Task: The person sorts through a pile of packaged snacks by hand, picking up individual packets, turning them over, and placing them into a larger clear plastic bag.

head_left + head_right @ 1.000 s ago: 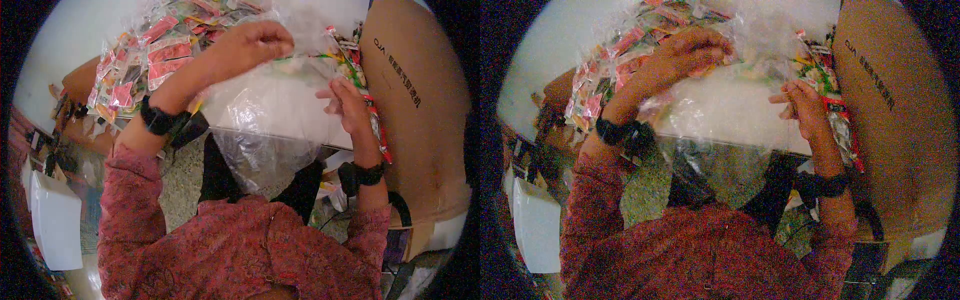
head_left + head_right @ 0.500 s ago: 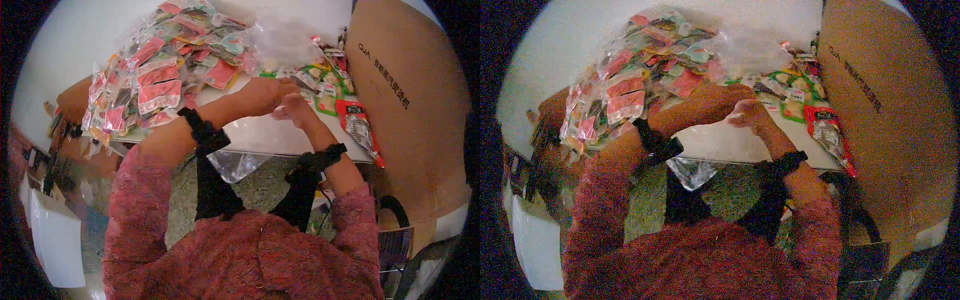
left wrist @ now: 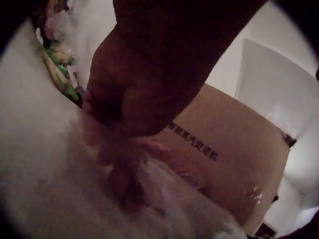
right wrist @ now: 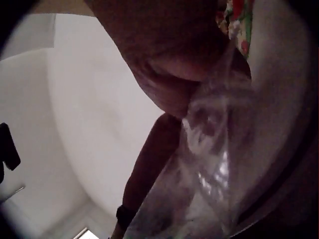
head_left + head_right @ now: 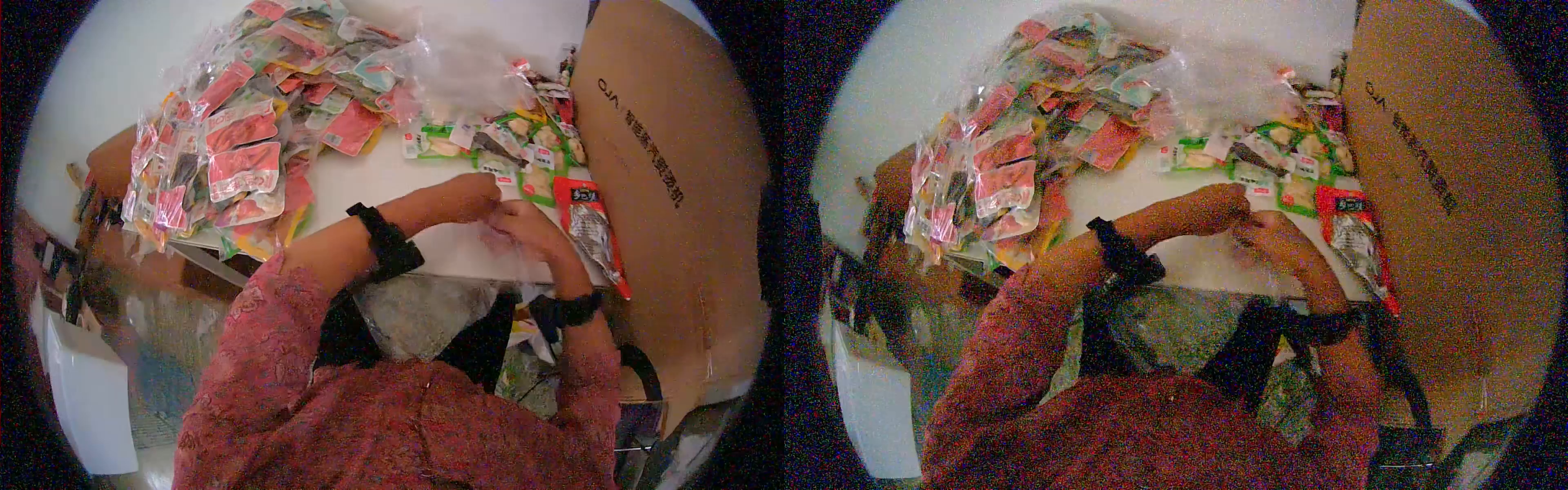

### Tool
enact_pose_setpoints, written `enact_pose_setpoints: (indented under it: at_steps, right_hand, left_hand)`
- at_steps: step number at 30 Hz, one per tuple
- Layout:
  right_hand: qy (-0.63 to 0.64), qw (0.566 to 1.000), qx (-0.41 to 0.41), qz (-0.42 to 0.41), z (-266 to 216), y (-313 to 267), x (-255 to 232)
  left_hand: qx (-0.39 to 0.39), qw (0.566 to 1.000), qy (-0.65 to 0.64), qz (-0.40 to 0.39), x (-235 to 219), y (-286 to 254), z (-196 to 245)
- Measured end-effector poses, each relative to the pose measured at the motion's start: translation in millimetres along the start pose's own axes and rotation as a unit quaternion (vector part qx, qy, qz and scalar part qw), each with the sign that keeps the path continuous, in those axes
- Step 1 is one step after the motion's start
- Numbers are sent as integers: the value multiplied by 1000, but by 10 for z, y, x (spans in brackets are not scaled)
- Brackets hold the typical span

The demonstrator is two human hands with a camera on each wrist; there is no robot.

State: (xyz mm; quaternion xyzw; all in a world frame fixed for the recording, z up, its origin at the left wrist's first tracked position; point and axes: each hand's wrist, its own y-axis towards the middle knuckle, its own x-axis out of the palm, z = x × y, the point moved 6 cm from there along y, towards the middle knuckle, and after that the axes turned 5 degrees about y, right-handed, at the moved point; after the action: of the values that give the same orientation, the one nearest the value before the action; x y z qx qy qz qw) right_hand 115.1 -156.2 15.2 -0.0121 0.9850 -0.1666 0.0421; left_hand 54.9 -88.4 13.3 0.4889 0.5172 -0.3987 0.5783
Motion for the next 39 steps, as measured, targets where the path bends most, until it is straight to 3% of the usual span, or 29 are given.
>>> enact_pose_setpoints:
  at_steps: [2,3,5,6,8,10,11,13,14,15,16,19,20,21,22,23,25,27,29,31,33,35,36,37,38,39]
  right_hand:
    - [-275,961,-41,-5,-92,-63,-182]
    - [-276,960,-38,-8,-115,-75,-264]
    - [-294,943,-129,90,-276,-125,-500]
    - [-296,943,-125,92,-269,-93,-594]
    - [-464,832,-177,248,-414,-88,-855]
    - [-504,808,-155,263,-437,-49,-998]
    - [-538,784,-143,274,-450,-54,-1059]
    - [-556,778,-115,269,-510,-63,-966]
    - [-572,773,-94,257,-533,-53,-889]
    - [-571,773,-91,261,-557,-71,-835]
    - [-583,770,-118,232,-576,-81,-724]
    - [-590,769,-133,206,-473,58,-722]
    - [-589,771,-122,209,-438,122,-765]
    - [-589,771,-121,209,-428,177,-813]
    - [-585,786,-81,184,-403,241,-815]
    - [-579,798,-41,158,-369,284,-805]
    - [-609,775,-30,168,-427,270,-672]
    - [-638,749,-17,177,-402,272,-660]
    - [-655,722,-71,211,-384,316,-659]
    - [-655,705,-86,258,-467,325,-793]
    - [-652,687,-102,305,-568,323,-967]
    - [-443,784,-254,352,-793,227,-1136]
    - [-292,847,-258,362,-785,258,-1261]
    - [-293,846,-259,362,-859,243,-1229]
    - [-92,906,-245,332,-891,234,-1198]
    - [112,926,-219,287,-863,292,-1129]
  left_hand:
    - [66,991,-55,102,-18,16,99]
    - [62,991,-58,102,18,43,119]
    - [34,992,-57,109,-11,76,164]
    - [-5,990,-112,80,6,102,121]
    - [-7,995,-87,38,-10,144,105]
    - [2,999,-17,-31,-72,146,11]
    - [-6,998,49,-36,-183,110,-79]
    - [-2,998,55,-13,-271,95,-470]
    - [-46,998,35,-11,-493,-7,-619]
    - [-57,991,89,-77,-578,-17,-760]
    - [-103,956,225,-159,-717,-93,-877]
    - [-52,959,228,-163,-793,-91,-994]
    - [23,974,202,-100,-759,-70,-931]
    - [23,974,202,-100,-655,-25,-902]
    - [21,992,-18,-121,-539,38,-768]
    - [19,962,-236,-136,-426,93,-624]
    - [-4,927,-366,-84,-160,144,-431]
    - [-5,950,-305,-61,-105,128,-240]
    - [-16,950,-310,-39,51,190,-243]
    - [38,925,-374,60,41,226,-267]
    - [36,924,-372,83,92,221,-325]
    - [36,922,-370,108,68,219,-356]
    - [-2,898,-429,94,116,219,-406]
    - [-41,869,-487,79,170,206,-449]
    - [-42,869,-487,79,105,173,-433]
    - [-79,832,-544,73,76,137,-456]
